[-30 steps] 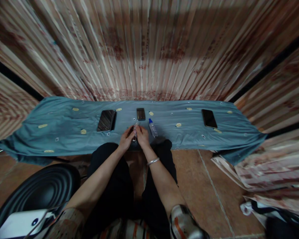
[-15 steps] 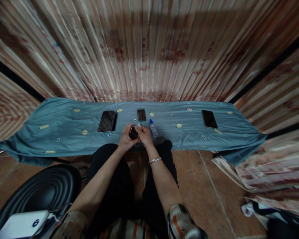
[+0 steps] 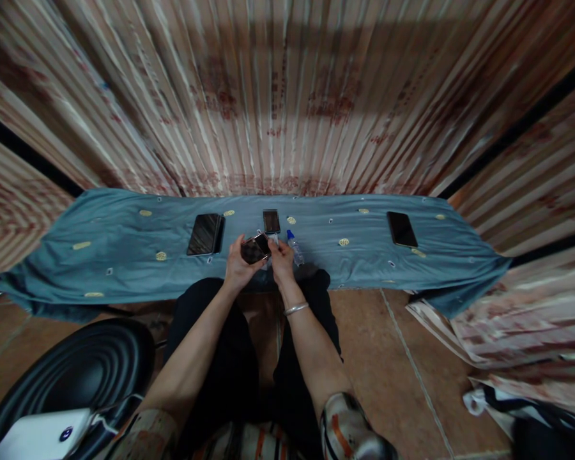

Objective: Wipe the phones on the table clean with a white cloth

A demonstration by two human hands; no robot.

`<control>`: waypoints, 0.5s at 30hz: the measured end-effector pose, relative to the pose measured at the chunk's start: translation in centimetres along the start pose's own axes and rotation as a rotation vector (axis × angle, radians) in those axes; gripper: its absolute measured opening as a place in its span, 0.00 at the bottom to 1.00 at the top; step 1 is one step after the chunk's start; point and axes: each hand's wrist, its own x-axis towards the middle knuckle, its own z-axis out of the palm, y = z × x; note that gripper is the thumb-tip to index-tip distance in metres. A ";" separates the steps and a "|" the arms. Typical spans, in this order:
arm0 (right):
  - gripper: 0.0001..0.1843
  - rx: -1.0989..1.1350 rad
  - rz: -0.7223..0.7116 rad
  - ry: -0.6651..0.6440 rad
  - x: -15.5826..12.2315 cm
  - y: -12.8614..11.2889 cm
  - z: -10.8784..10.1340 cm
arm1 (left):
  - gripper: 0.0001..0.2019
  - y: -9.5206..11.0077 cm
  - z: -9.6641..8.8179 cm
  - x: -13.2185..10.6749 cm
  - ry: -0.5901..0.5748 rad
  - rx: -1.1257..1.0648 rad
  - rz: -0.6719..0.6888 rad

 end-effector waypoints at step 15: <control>0.17 -0.225 -0.029 -0.144 0.0 -0.2 -1.7 | 0.47 -0.6 -1.1 0.0 -0.030 0.020 -0.004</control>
